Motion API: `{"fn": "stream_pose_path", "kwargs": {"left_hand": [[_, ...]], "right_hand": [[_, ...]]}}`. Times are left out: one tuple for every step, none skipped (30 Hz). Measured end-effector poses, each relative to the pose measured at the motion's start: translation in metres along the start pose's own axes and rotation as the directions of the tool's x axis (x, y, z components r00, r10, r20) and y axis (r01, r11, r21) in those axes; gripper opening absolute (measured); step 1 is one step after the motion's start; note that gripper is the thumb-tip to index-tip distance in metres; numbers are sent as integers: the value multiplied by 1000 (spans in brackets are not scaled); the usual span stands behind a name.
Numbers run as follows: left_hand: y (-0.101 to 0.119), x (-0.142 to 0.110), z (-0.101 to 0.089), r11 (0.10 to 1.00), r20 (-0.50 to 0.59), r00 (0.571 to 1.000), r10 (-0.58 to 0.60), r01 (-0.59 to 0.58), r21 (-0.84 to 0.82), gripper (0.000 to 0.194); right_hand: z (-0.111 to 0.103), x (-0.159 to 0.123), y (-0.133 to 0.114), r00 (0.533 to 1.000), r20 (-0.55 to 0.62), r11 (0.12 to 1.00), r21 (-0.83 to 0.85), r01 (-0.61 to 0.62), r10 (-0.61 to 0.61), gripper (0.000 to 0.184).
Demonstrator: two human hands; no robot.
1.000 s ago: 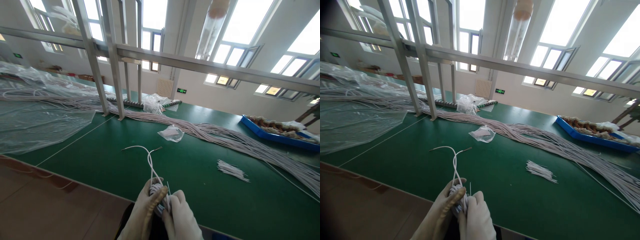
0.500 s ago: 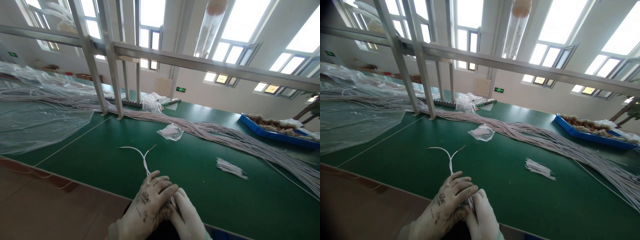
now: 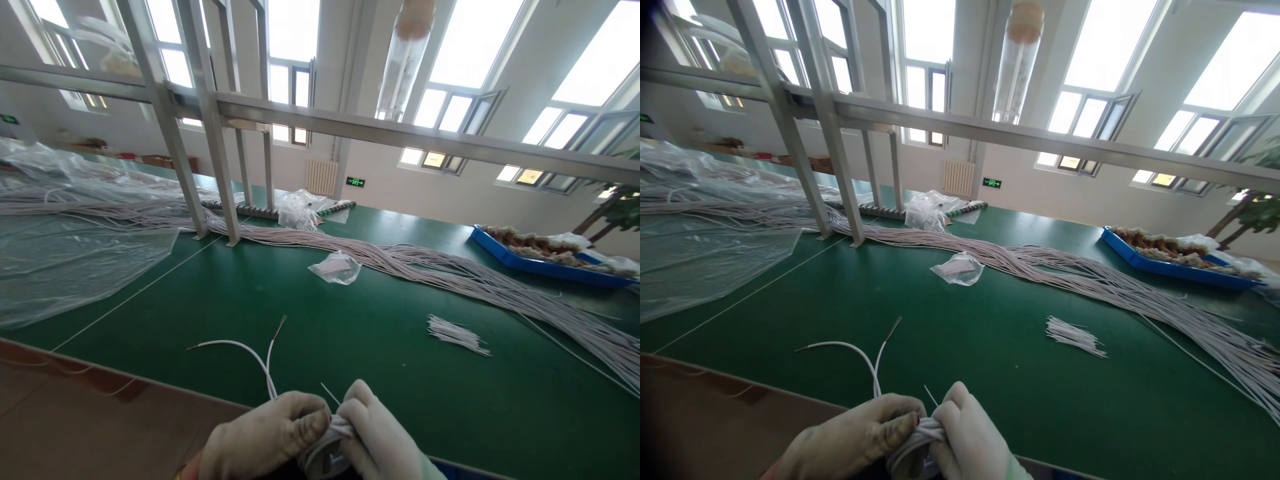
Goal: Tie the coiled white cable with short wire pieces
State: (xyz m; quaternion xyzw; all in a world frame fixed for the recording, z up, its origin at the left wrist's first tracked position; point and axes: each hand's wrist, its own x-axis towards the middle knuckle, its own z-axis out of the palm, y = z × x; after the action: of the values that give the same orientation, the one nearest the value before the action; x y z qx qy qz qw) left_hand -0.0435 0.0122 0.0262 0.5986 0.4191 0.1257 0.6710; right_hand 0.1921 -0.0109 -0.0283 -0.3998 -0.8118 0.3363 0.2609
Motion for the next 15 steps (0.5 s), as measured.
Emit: {"fn": "stream_pose_path", "kwargs": {"left_hand": [[-1, 0, 1, 999, -19, 999, -32, 32, 17, 70], [-2, 0, 1, 998, -34, 998, -50, 51, 42, 71], [-3, 0, 3, 997, -39, 998, -52, 55, 57, 72], [-3, 0, 4, 998, -27, 998, -49, 51, 47, 70], [-3, -1, 6, 999, -8, 999, -44, 44, 1, 67], [-3, -1, 8, 996, 13, 999, -32, 33, -80, 63], [-2, -1, 10, 984, 35, 999, -20, 26, -175, 59], [-2, -1, 12, 965, 50, 999, -8, 21, -262, 56], [-1, -1, 14, 947, 52, 999, 8, 9, -320, 54], [0, 0, 17, 940, 37, 999, 28, -14, -342, 53], [0, 1, 19, 943, 8, 999, 51, -46, -331, 52], [1, 3, 22, 953, -29, 996, 80, -85, -291, 51], [0, 5, 25, 964, -72, 992, 107, -121, -236, 51], [0, 7, 29, 973, -121, 984, 129, -149, -178, 51], [-1, 9, 32, 980, -169, 976, 139, -161, -121, 51]], "right_hand": [[-3, 1, -3, 1000, 13, 1000, -7, -7, 7, 12], [-6, 1, -5, 1000, 22, 1000, -18, -19, 20, 12], [-9, 2, -8, 999, 24, 999, -36, -33, 34, 13], [-11, 2, -11, 999, 23, 997, -56, -46, 47, 13], [-13, 2, -13, 998, 18, 996, -74, -54, 56, 13], [-15, 3, -15, 998, 9, 994, -90, -56, 57, 14], [-16, 3, -16, 999, -4, 994, -98, -54, 54, 14], [-18, 3, -17, 999, -19, 994, -92, -51, 50, 15], [-20, 4, -18, 998, -36, 996, -73, -49, 47, 14], [-23, 5, -18, 998, -51, 998, -49, -48, 46, 14], [-25, 6, -19, 997, -65, 998, -24, -52, 51, 14], [-27, 7, -20, 996, -72, 998, -2, -62, 62, 14], [-29, 8, -20, 994, -77, 997, 14, -77, 77, 14], [-30, 9, -20, 993, -79, 996, 22, -89, 91, 14], [-31, 10, -20, 992, -81, 995, 26, -98, 99, 14]]}}
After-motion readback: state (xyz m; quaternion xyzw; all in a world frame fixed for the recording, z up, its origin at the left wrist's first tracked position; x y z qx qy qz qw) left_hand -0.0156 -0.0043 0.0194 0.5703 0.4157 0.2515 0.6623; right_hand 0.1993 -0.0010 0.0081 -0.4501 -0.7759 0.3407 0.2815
